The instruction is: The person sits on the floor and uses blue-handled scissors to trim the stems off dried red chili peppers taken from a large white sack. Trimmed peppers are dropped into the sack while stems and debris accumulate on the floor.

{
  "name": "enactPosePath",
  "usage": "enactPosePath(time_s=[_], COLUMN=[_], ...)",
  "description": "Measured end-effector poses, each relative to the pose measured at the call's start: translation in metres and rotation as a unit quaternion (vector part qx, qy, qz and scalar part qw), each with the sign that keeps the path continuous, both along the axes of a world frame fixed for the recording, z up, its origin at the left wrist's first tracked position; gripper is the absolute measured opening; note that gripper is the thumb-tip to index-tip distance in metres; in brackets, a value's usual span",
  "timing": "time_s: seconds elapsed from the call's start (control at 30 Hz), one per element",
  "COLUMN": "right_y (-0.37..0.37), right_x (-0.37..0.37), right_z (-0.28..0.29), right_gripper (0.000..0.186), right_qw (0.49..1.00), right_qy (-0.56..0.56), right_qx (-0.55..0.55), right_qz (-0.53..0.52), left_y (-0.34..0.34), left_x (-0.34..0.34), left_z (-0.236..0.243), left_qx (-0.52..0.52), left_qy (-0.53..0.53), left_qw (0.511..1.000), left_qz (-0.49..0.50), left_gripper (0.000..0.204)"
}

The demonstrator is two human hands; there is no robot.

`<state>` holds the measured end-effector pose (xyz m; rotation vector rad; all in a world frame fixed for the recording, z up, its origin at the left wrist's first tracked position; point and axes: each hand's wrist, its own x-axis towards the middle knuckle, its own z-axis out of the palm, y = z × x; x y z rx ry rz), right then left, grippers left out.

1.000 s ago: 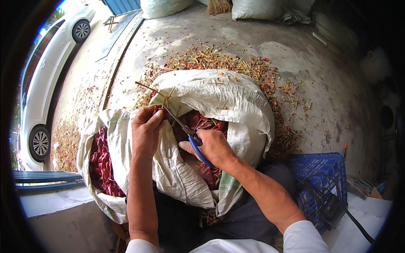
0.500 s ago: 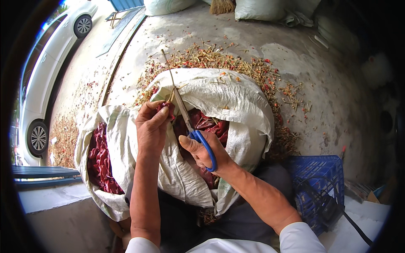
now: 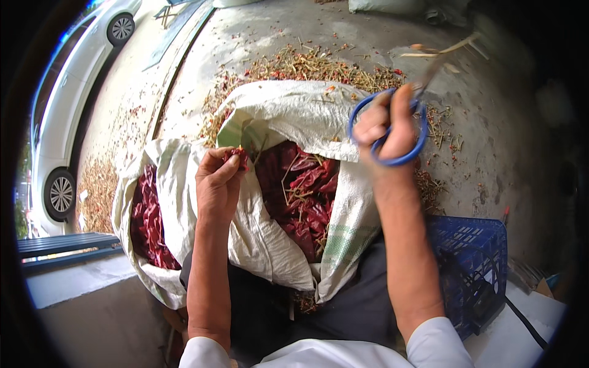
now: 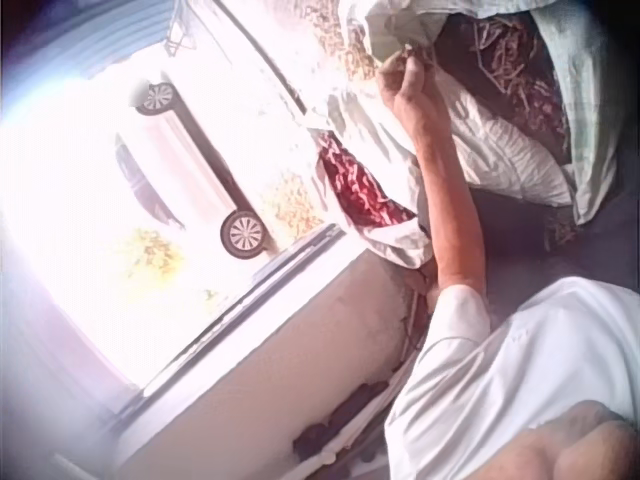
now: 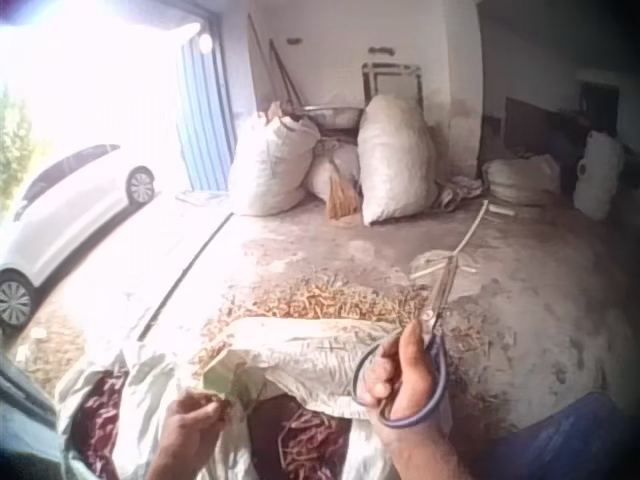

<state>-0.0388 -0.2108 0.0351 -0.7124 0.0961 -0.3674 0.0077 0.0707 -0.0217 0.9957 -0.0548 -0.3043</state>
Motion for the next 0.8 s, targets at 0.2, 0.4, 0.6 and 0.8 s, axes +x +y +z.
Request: enactPosePath(time_s=[0.2,0.4,0.6,0.8], right_y=[0.029,0.022,0.025,0.030], right_x=[-0.005,-0.004,-0.002,0.000], right_z=[-0.030,-0.024,-0.030,-0.034], right_gripper=[0.063,0.074,0.063,0.053], right_qw=[0.980,0.975,0.981,0.980], right_qy=[0.193,0.069,0.138,0.146], right_qx=[0.004,0.180,0.105,0.119], right_qz=[0.040,0.107,0.090,0.066], left_y=[-0.016,-0.011,-0.013,-0.010], left_x=[0.008,0.010,0.008,0.005], left_z=[0.010,0.007,0.013,0.019], left_qx=[-0.107,-0.139,-0.139,-0.125], left_qy=[-0.015,-0.009,-0.035,-0.042], left_qw=[0.992,0.988,0.987,0.991], left_qz=[-0.060,-0.074,-0.076,-0.030], left_gripper=[0.018,0.022,0.025,0.043])
